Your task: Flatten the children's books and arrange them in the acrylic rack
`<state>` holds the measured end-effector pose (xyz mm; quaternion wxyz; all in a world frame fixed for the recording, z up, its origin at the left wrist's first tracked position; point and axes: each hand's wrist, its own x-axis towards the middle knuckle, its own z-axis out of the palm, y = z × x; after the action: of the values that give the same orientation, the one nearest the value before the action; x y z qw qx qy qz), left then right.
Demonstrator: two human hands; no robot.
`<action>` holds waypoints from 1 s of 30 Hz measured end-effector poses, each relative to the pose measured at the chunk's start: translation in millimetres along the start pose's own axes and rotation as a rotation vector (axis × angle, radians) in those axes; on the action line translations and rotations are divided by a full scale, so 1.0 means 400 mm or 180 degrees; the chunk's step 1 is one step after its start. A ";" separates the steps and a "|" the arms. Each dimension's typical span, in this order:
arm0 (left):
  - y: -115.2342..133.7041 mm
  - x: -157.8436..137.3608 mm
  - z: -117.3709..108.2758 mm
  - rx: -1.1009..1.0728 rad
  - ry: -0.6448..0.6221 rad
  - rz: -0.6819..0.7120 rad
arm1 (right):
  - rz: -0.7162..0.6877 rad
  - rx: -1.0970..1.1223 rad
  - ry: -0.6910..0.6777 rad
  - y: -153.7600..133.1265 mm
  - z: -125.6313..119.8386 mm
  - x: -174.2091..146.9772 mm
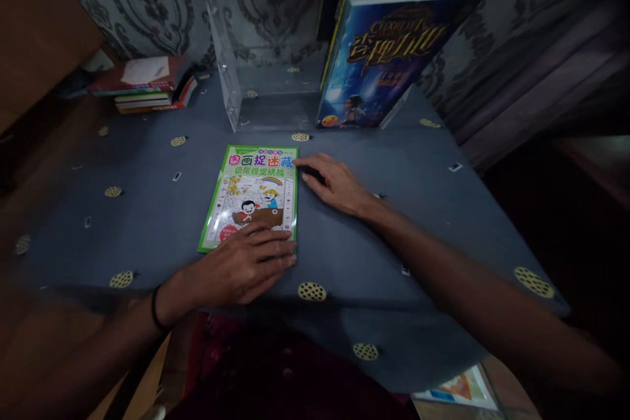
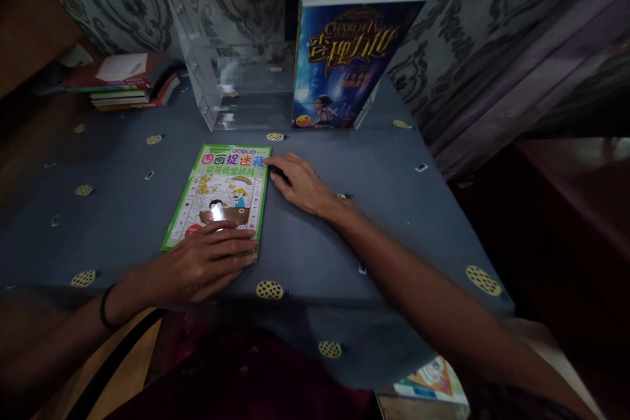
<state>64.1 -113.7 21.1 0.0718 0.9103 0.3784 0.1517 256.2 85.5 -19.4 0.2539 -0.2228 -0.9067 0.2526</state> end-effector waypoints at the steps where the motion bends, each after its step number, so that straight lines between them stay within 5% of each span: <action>1: 0.003 0.000 -0.001 -0.0068 0.0033 -0.0026 | -0.0009 -0.0002 0.0003 -0.001 0.000 0.001; 7: -0.086 -0.008 -0.003 -0.0295 0.0527 -0.0461 | -0.0013 -0.0053 -0.0008 -0.002 0.003 0.005; 13: -0.255 -0.039 0.020 0.0721 0.0915 -0.2473 | -0.0416 -0.0392 -0.0089 0.001 0.006 0.001; 30: -0.261 -0.036 0.045 0.0713 0.1070 -0.2484 | -0.0831 -0.1014 0.0035 -0.016 0.013 0.005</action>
<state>-9.2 -50.9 -24.9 -0.0381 0.6640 0.7145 0.2173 249.9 79.7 -18.8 0.2509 -0.1421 -0.9550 0.0698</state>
